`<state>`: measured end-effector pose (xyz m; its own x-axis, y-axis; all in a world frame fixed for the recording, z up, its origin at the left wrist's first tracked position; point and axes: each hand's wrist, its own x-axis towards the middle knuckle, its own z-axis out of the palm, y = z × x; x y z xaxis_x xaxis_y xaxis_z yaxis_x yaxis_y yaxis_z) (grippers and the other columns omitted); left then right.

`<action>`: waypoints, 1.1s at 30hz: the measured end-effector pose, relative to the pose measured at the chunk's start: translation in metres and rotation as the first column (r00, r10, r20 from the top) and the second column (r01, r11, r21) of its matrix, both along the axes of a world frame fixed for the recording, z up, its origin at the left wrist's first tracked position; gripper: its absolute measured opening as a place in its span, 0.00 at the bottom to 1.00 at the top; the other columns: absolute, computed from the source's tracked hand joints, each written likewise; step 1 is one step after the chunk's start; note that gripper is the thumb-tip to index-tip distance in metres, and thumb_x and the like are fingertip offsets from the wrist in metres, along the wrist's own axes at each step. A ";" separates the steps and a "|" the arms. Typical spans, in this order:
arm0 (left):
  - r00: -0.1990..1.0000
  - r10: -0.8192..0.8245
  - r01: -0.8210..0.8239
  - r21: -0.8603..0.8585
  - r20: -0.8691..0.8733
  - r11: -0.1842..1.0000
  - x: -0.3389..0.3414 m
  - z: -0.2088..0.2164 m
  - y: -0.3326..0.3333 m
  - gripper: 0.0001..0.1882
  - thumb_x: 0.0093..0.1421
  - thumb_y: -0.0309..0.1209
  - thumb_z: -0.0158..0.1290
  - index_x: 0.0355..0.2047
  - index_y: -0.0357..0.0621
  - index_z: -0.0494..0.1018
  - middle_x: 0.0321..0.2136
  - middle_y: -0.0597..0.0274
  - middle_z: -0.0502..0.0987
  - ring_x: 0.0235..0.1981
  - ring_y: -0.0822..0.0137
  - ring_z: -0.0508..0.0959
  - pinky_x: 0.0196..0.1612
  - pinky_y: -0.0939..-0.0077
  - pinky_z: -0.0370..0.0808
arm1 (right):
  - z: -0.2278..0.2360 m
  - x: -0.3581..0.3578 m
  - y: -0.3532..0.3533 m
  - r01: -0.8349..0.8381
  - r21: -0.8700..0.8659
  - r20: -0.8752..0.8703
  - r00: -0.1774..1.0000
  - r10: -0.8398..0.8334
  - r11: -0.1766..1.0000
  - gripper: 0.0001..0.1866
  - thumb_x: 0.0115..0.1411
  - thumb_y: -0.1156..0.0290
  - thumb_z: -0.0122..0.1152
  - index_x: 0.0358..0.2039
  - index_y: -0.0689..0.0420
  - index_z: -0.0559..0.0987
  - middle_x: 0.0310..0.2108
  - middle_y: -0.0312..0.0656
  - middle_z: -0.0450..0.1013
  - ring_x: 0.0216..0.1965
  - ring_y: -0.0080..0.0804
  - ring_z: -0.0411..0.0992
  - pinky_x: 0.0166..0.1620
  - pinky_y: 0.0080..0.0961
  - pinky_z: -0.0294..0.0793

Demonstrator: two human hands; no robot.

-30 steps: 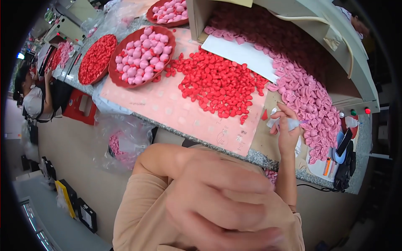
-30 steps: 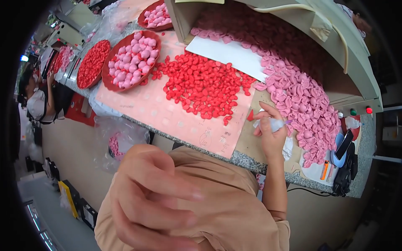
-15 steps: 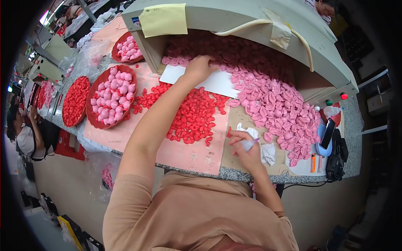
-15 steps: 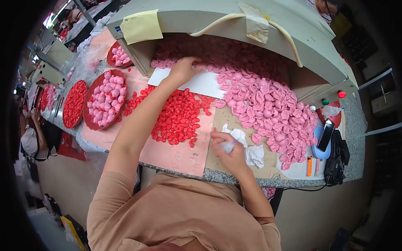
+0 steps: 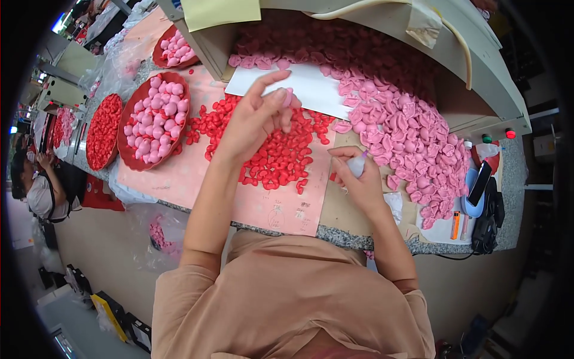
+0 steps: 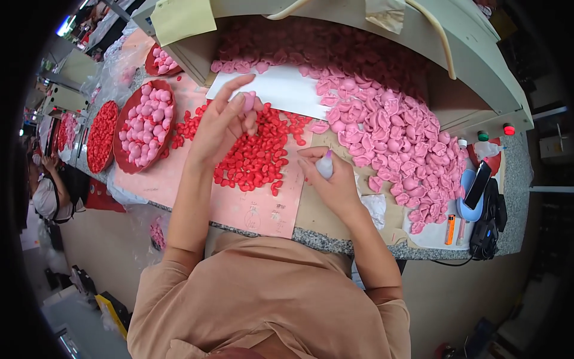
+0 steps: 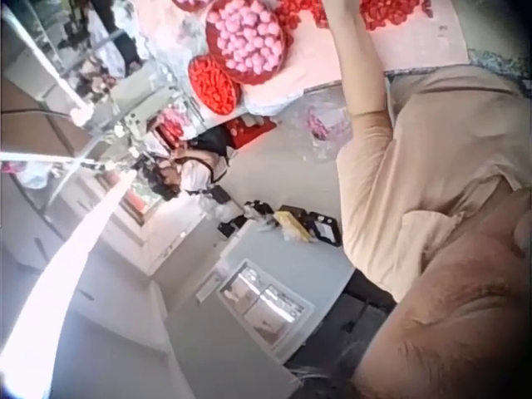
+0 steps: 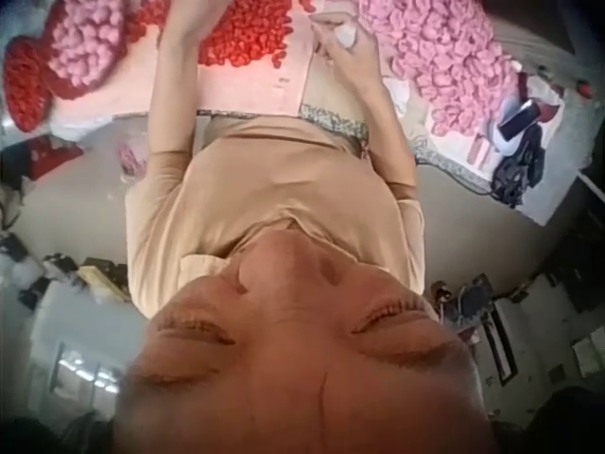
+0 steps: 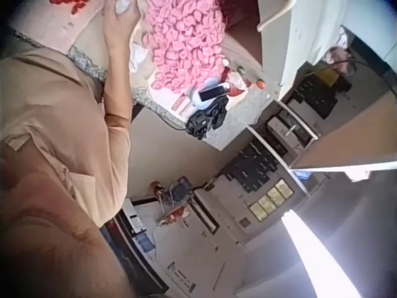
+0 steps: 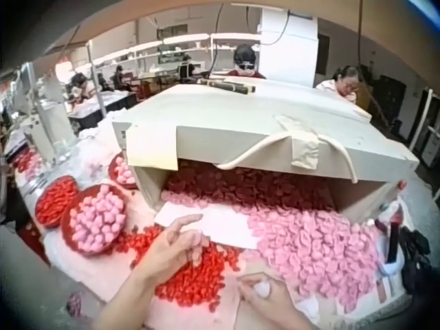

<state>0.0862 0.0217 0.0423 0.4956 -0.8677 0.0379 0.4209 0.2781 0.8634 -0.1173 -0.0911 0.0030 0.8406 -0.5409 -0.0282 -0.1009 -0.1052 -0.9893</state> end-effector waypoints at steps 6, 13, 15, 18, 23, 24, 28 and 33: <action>0.899 -0.200 0.128 -0.202 -0.390 0.971 -0.031 -0.037 0.000 0.05 0.63 0.34 0.45 0.36 0.48 0.63 0.22 0.74 0.60 0.17 0.81 0.57 0.19 0.86 0.54 | -0.005 0.022 -0.006 0.124 -0.333 -0.055 0.987 -0.151 0.935 0.10 0.59 0.67 0.56 0.31 0.61 0.74 0.22 0.37 0.70 0.23 0.25 0.69 0.26 0.21 0.67; 0.919 -0.025 -0.020 -0.109 -0.393 0.994 -0.027 -0.035 0.009 0.13 0.62 0.33 0.41 0.46 0.43 0.63 0.23 0.72 0.59 0.24 0.79 0.59 0.24 0.84 0.56 | 0.000 0.034 0.013 -0.033 -0.699 -0.263 0.941 -0.214 0.714 0.18 0.54 0.63 0.61 0.35 0.65 0.72 0.32 0.54 0.71 0.33 0.51 0.69 0.39 0.37 0.67; 0.915 -0.029 -0.022 -0.123 -0.401 0.992 -0.027 -0.034 0.005 0.13 0.62 0.33 0.41 0.45 0.43 0.63 0.23 0.72 0.59 0.24 0.79 0.59 0.24 0.84 0.56 | -0.008 0.037 0.008 0.040 -0.715 -0.199 0.946 -0.257 0.698 0.16 0.55 0.65 0.60 0.35 0.65 0.72 0.32 0.54 0.71 0.34 0.49 0.69 0.40 0.36 0.67; 0.881 -0.093 0.020 -0.161 -0.463 0.987 -0.026 -0.033 0.005 0.11 0.61 0.31 0.42 0.44 0.43 0.63 0.23 0.71 0.59 0.22 0.79 0.58 0.22 0.84 0.55 | -0.014 0.038 -0.001 -0.019 -0.733 -0.189 0.966 -0.176 0.680 0.14 0.56 0.67 0.58 0.35 0.66 0.71 0.31 0.53 0.71 0.33 0.46 0.69 0.39 0.33 0.68; 0.984 0.061 -0.074 0.074 0.165 0.995 -0.036 -0.048 -0.009 0.10 0.61 0.33 0.47 0.38 0.40 0.65 0.26 0.67 0.68 0.27 0.79 0.67 0.29 0.81 0.67 | -0.004 0.030 -0.007 0.039 -0.488 -0.134 0.984 -0.119 0.872 0.09 0.56 0.74 0.55 0.35 0.65 0.72 0.31 0.44 0.70 0.34 0.33 0.68 0.40 0.26 0.67; 0.953 0.080 -0.110 0.087 0.291 0.990 -0.042 -0.049 -0.009 0.11 0.60 0.34 0.51 0.35 0.39 0.65 0.27 0.66 0.70 0.30 0.77 0.70 0.34 0.80 0.69 | -0.001 0.027 -0.006 0.062 -0.340 -0.142 0.983 -0.117 0.938 0.08 0.56 0.75 0.55 0.35 0.64 0.72 0.30 0.41 0.69 0.34 0.28 0.67 0.39 0.23 0.66; 0.957 -0.048 0.024 0.088 0.284 0.996 -0.050 -0.058 -0.012 0.11 0.61 0.36 0.51 0.31 0.41 0.65 0.25 0.67 0.70 0.27 0.79 0.69 0.33 0.82 0.69 | -0.009 0.020 -0.002 0.085 -0.327 0.058 0.996 -0.070 0.941 0.07 0.57 0.76 0.53 0.37 0.64 0.71 0.29 0.36 0.66 0.32 0.23 0.65 0.37 0.18 0.64; 0.994 -0.109 0.109 0.029 -0.028 0.994 -0.062 -0.046 -0.010 0.12 0.62 0.39 0.49 0.32 0.43 0.65 0.23 0.67 0.71 0.20 0.80 0.68 0.23 0.86 0.65 | 0.009 0.026 0.017 0.091 0.270 0.230 0.961 -0.156 0.959 0.11 0.61 0.74 0.51 0.43 0.64 0.69 0.31 0.35 0.66 0.29 0.19 0.63 0.33 0.15 0.64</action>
